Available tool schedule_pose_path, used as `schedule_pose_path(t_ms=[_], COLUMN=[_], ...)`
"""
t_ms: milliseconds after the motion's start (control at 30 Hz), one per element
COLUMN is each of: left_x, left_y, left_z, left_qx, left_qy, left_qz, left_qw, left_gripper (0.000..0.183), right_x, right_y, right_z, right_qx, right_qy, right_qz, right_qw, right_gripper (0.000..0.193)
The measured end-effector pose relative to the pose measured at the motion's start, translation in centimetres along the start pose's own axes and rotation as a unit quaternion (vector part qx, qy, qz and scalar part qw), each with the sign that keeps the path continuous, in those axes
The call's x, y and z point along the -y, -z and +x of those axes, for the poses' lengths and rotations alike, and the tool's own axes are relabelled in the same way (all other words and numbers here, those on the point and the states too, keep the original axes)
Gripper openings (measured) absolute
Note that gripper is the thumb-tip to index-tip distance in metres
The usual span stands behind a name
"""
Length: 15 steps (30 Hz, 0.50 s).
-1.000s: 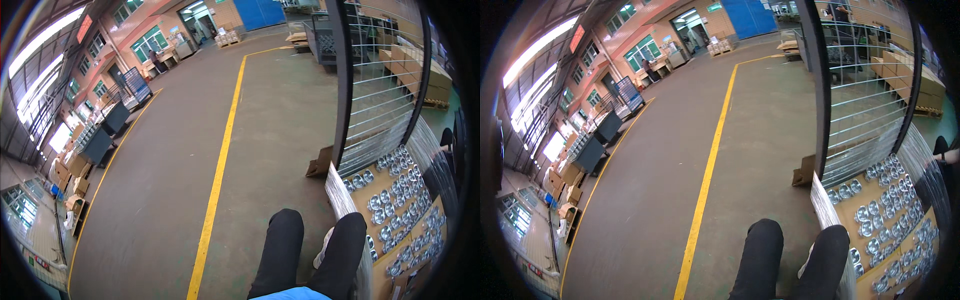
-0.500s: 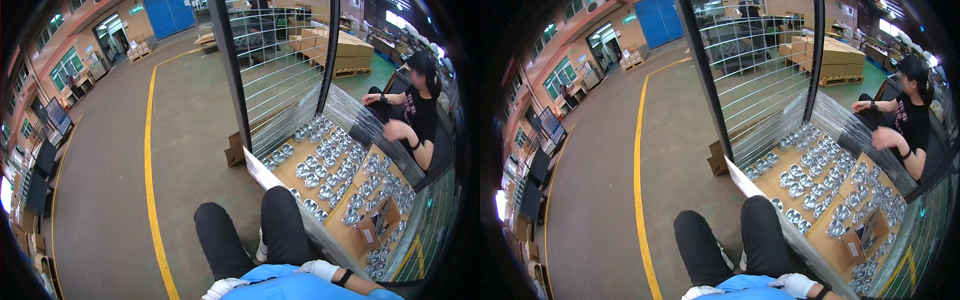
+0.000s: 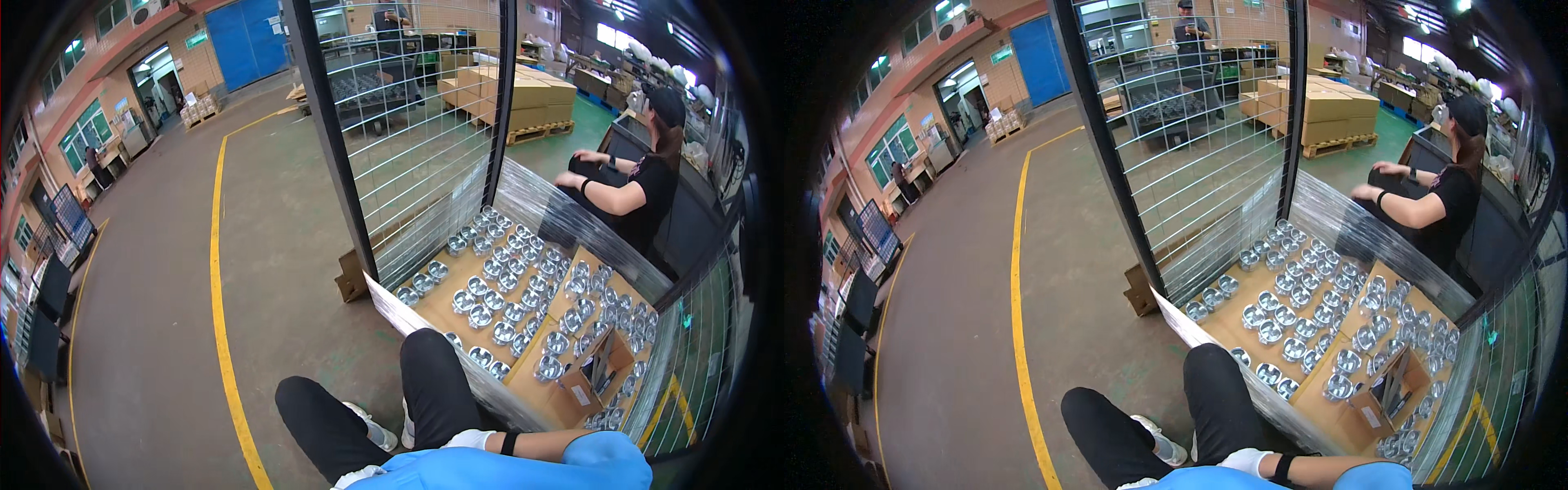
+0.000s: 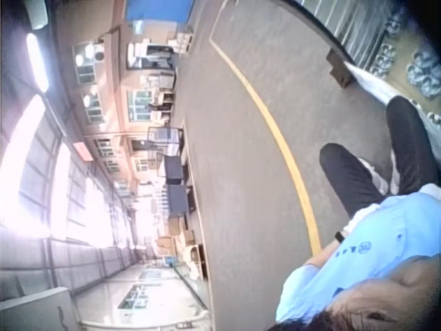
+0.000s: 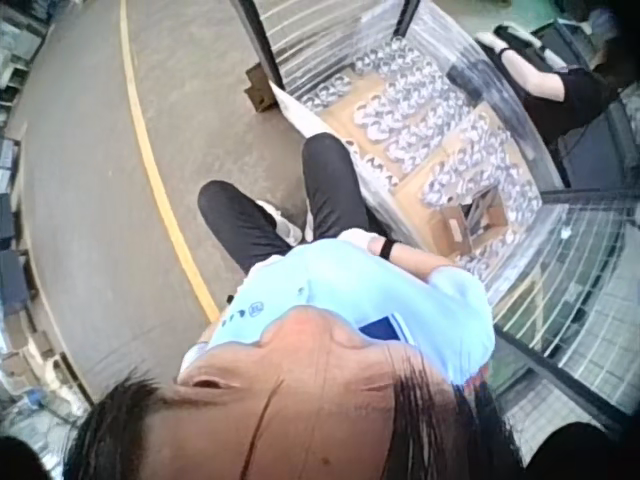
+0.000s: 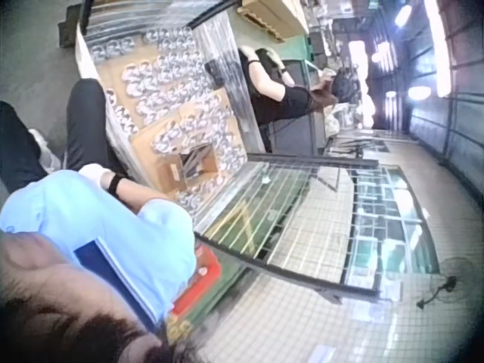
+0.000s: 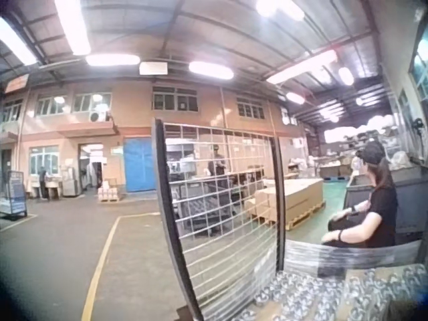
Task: Picking up metal pistons from a container, inspecting them from multiple angles, and organizing them in a storage bin.
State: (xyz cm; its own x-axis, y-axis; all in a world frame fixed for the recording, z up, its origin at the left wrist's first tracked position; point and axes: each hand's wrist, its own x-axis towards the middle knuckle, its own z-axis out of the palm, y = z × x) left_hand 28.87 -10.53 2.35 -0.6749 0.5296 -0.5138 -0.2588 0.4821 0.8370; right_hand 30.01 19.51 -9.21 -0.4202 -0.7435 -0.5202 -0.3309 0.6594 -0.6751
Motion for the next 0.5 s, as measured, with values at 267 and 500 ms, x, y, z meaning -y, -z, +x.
schedule_pose_path(t_ms=[267,500], left_x=[2.0,4.2], left_y=[-1.7,-2.6], left_z=[0.0,0.1], left_qx=[-0.01,0.04], left_qy=[-0.001,0.008], left_qz=[-0.071,-0.099], left_qw=[0.997,0.994], left_gripper=[0.035,0.036], right_x=[-1.6,-2.0], right_y=[-3.2,-1.9], right_z=[2.6,4.2], right_qx=[-0.127,-0.05], right_qy=[-0.234,0.004], right_qz=[0.39,0.561], right_qw=[0.882,0.826], right_gripper=[0.034,0.025])
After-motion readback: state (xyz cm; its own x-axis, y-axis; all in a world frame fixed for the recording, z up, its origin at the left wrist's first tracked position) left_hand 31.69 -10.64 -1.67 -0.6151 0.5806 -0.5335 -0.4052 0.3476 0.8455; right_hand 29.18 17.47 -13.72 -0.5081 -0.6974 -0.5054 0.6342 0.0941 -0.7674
